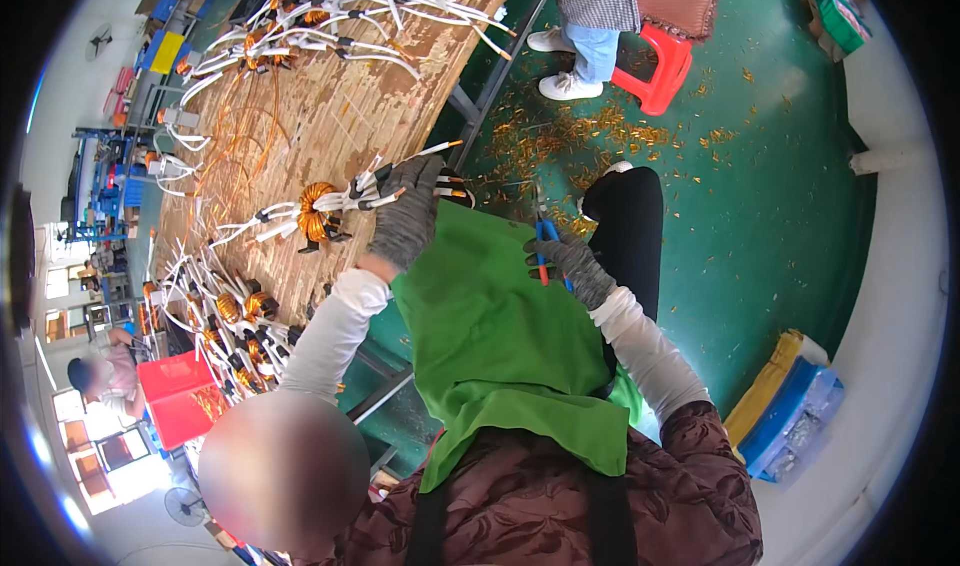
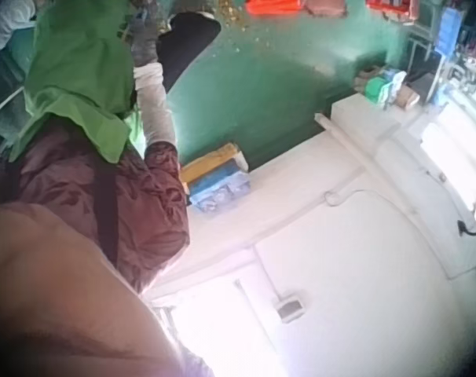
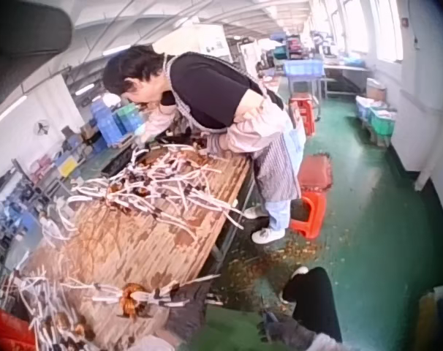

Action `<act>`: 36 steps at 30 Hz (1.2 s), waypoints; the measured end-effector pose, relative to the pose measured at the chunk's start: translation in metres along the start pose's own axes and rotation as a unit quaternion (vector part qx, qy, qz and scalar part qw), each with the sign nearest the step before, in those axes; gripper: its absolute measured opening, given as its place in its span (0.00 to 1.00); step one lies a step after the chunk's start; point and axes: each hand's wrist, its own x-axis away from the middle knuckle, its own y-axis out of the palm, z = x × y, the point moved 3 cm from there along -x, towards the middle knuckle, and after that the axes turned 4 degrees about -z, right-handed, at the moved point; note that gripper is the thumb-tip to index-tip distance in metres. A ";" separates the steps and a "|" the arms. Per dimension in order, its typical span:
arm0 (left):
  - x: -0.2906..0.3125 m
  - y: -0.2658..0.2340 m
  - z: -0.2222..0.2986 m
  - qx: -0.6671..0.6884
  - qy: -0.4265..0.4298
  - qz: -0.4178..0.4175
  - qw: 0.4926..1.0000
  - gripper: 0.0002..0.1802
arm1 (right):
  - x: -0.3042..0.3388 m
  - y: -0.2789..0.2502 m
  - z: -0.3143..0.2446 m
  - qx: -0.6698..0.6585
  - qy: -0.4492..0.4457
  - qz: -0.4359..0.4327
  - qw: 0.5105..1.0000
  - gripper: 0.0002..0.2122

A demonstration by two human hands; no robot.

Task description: Trimming the excess leads/tubing from copper toroids using a pair of cutters.

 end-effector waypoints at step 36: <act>-0.016 0.029 -0.032 0.353 -0.082 -0.031 0.931 0.11 | -0.055 0.075 -0.041 0.170 -0.048 -0.046 0.983 0.28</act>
